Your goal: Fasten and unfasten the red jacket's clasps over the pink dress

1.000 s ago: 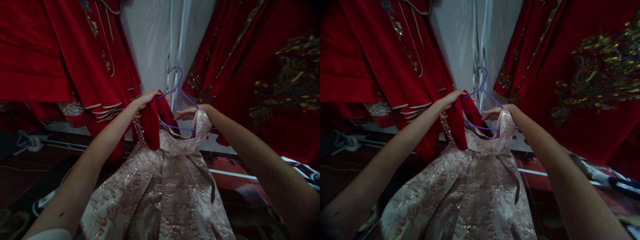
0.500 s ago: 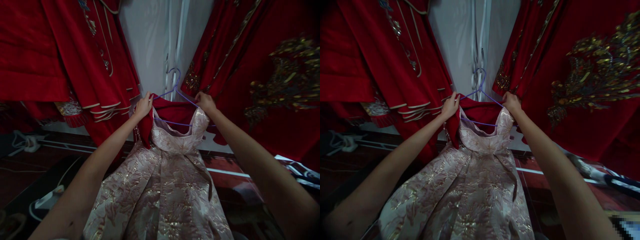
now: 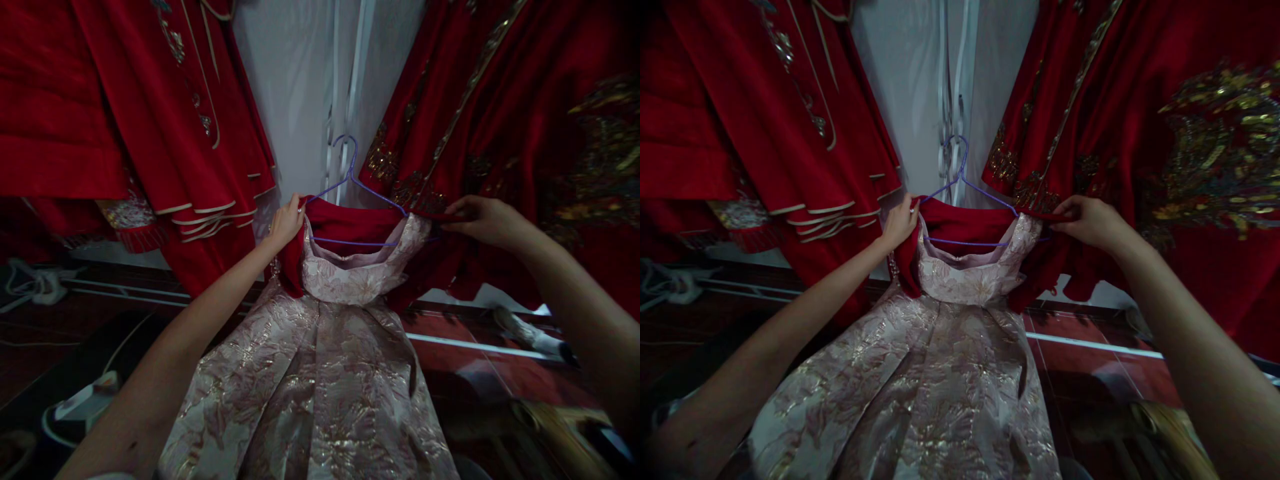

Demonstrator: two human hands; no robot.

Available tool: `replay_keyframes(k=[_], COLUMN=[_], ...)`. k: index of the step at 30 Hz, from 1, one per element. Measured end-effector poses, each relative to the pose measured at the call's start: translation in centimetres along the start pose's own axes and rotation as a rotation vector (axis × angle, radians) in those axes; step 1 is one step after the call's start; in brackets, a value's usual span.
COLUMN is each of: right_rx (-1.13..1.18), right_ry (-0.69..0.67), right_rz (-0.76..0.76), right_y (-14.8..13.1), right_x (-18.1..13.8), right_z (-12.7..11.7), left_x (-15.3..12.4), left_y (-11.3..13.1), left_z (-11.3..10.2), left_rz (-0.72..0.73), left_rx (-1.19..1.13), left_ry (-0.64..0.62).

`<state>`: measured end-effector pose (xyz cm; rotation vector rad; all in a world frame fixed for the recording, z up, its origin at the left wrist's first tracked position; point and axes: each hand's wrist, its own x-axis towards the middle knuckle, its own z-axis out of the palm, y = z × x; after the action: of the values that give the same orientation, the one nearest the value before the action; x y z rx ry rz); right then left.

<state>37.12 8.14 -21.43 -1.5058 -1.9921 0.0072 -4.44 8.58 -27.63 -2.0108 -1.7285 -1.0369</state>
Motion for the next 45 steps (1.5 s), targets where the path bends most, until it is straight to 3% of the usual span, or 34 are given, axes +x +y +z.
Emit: replay_keyframes(k=[2, 7, 11, 14, 16, 18, 22, 25, 31, 37, 41, 45], right_rx=[-0.032, -0.293, -0.21, -0.186, -0.163, -0.037, 0.335, 0.457, 0.366, 0.722, 0.659, 0.576], right_ry=[-0.04, 0.065, 0.013, 0.062, 0.077, 0.061, -0.114, -0.17, 0.059, -0.124, -0.173, 0.05], right_rz=[-0.052, -0.244, -0.128, 0.0, 0.023, -0.046, -0.283, -0.323, -0.295, -0.211, -0.263, -0.154], right_y=[-2.0, -6.2, -7.6, -8.9, -10.5, -12.4, -15.3, -15.2, -13.2, -12.3, -12.2, -12.7], right_x=[-1.3, -2.7, -2.2, -1.9, -2.0, -2.4, -3.3, -3.6, -4.0, -5.1, -5.7, -4.9], right_z=[0.1, 2.4, 6.3, 9.0, 10.5, 11.5, 12.3, 12.1, 12.4, 15.0, 15.5, 15.8], left_x=[-0.4, -1.4, -2.9, -4.1, -4.6, -4.8, -5.1, -5.4, -5.6, -5.9, -6.2, -5.8], left_y=[-0.9, -2.6, -2.1, -0.9, 0.4, 2.1, 6.1, 7.7, 6.8, 6.1, 6.1, 5.9], left_z=[-0.4, -3.5, -5.2, -4.8, -4.1, -3.2, -1.5, -0.6, 1.3, 3.0, 2.8, 2.1], left_rz=[0.04, 0.098, 0.225, 0.268, 0.263, 0.266, 0.328, 0.295, 0.121, -0.019, -0.019, -0.056], left_rx=[-0.034, 0.12, 0.287, 0.247, 0.145, 0.018, -0.201, -0.297, -0.541, -0.685, -0.602, -0.549], left_ry=[-0.025, -0.003, -0.072, -0.207, -0.22, -0.2, -0.211, -0.196, -0.079, -0.042, -0.056, 0.0])
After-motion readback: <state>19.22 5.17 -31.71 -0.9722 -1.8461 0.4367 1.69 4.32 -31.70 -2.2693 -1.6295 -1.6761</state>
